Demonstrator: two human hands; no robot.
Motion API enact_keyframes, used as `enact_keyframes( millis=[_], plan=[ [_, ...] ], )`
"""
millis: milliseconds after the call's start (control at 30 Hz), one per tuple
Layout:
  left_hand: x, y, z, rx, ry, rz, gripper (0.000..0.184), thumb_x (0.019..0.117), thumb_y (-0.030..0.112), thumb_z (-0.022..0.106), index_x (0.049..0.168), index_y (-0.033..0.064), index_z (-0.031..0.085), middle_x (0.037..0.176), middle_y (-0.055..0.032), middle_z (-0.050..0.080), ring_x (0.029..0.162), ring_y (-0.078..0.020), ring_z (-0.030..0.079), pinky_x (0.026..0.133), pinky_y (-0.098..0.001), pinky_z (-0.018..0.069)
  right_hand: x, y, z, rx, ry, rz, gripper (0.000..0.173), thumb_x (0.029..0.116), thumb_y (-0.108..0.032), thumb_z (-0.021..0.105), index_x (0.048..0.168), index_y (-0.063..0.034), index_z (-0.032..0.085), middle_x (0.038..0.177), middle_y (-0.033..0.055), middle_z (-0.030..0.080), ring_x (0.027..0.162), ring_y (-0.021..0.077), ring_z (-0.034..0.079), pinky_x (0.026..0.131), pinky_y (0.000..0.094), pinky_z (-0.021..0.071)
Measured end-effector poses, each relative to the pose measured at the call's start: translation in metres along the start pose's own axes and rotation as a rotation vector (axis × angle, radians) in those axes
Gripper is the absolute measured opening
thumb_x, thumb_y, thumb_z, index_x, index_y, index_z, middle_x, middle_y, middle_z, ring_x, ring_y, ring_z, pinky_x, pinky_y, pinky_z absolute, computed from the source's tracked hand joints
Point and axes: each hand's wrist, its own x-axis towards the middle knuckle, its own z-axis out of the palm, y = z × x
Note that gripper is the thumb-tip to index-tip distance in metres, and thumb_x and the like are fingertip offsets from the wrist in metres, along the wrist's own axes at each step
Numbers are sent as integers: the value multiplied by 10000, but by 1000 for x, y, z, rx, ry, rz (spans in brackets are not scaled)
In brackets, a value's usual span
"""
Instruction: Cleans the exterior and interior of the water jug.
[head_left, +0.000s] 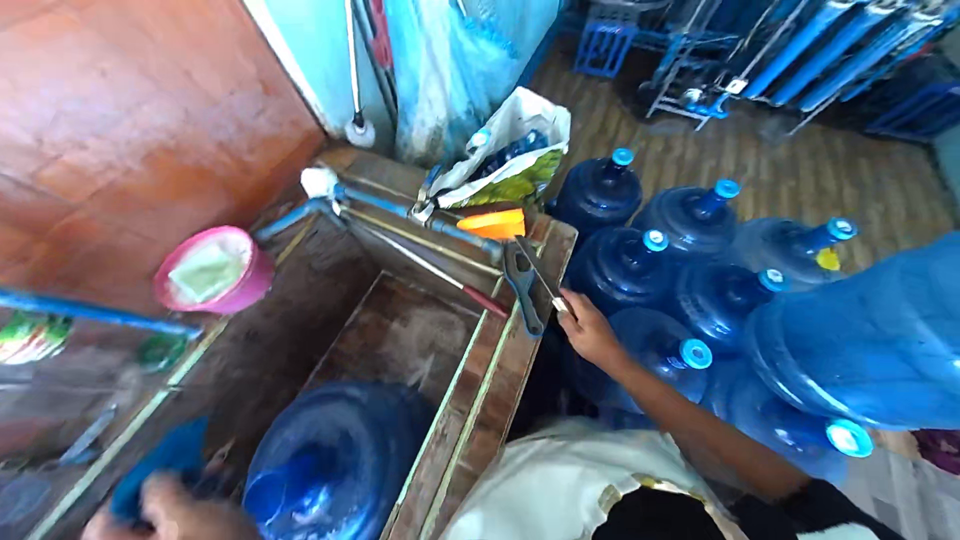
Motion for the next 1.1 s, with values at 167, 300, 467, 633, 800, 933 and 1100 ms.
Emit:
enact_keyframes(
  millis=[167,300,467,633,800,933,1100],
  plan=[
    [3,70,220,134,-689,178,300,1070,151,490,1145,-99,637,975,-188,664,821,-157,634,795,-381,540,-12,34,-18,120,-17,130,474,1067,-118,498,1515,25,441,1417,288,544,1197,384,621,1033,495,495],
    [-7,101,396,279,-971,285,379,1084,250,475,1176,-54,680,1213,-302,630,1143,-430,610,989,-624,447,-28,53,-23,130,24,98,483,1027,-98,561,1492,14,492,1412,276,563,1263,385,595,1087,491,467],
    [-31,96,550,532,-1189,228,588,1089,428,429,1332,-87,576,1371,-355,549,1323,-500,510,1082,-668,389,-44,67,-28,184,138,150,481,1011,-110,582,1475,0,523,1381,256,590,1235,362,613,1066,477,485],
    [-46,75,583,296,-1072,-9,698,1001,372,614,1495,-69,394,1448,-349,473,1350,-474,480,1094,-601,413,-43,73,-25,197,228,174,487,994,-96,571,1468,6,528,1349,256,602,1198,345,626,1035,454,503],
    [-71,81,471,-91,-1087,129,442,1058,185,467,1412,-78,478,1382,-252,565,1239,-274,586,1050,-408,475,-11,62,-28,-80,158,32,496,965,-29,556,1460,-14,557,1301,275,622,1087,409,669,914,536,552],
    [-123,48,344,-218,-1126,213,324,1055,124,471,1275,-87,582,1358,-235,580,1227,-264,589,1027,-414,499,27,25,-50,-286,-127,95,495,1030,-52,499,1524,-61,490,1403,262,565,1215,429,613,1020,569,491],
    [-172,20,246,-267,-1196,76,214,983,53,547,1010,-79,714,1054,-163,685,1002,-138,653,911,-284,542,64,14,-65,-411,-132,34,440,1009,-38,576,1448,-60,582,1328,309,593,1168,516,607,954,699,473]
  ],
)
